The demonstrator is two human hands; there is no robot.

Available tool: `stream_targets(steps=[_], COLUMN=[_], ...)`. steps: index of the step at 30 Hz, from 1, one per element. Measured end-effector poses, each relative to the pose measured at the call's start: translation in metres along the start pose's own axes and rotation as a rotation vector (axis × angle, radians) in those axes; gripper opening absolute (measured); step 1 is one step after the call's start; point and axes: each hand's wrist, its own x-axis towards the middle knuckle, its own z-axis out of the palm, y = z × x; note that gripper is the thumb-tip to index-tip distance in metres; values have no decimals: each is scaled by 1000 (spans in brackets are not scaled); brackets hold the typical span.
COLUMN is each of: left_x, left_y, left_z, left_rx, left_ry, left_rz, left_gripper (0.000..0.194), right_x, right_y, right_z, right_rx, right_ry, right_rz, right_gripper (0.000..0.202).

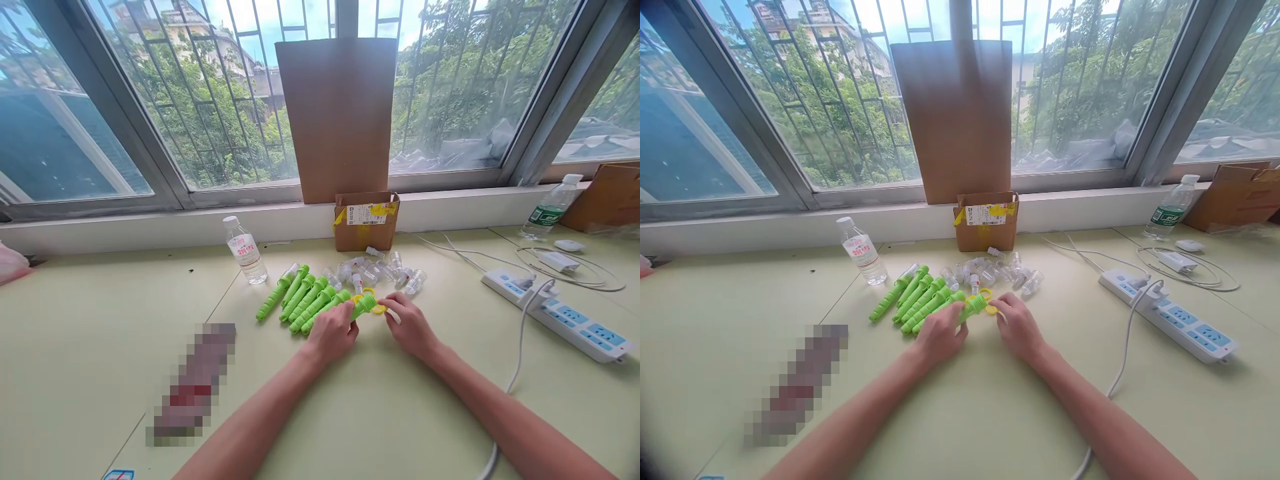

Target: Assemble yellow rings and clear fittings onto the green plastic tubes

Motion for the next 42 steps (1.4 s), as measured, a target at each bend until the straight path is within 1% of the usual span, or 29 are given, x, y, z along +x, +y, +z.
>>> stream_targets(steps=[3,9,12,16,21,25,30,37,42], left_x=[-1,0,0,0,1,1,1,2,2], left_y=[4,7,5,4,5,5,5,5,5], left_z=[0,-2,-1,-1,-2,-3,-3,-4,-5], left_rx=[-11,10,13,5,13,21,21,21,17], left_ry=[-12,-45,-52,-59,-84,-100,-118,-122,-128], left_rz=[31,63,68,60,46,38,38,36,36], left_gripper=[32,30,26,23,23,23,22,19,21], right_x=[1,3,3,3,2,1,0,4,4], right_y=[-1,-4,-3,1,5,8,10,4,0], right_z=[-1,-2,-2,-1,3,5,7,5,2], right_rx=[52,215,324,432,546,586,575,563,530], right_ry=[38,124,119,71,48,40,46,59,65], right_rz=[55,165,248,372,471,490,494,508,525], right_gripper=[30,23,23,27,32,33,24,14,16])
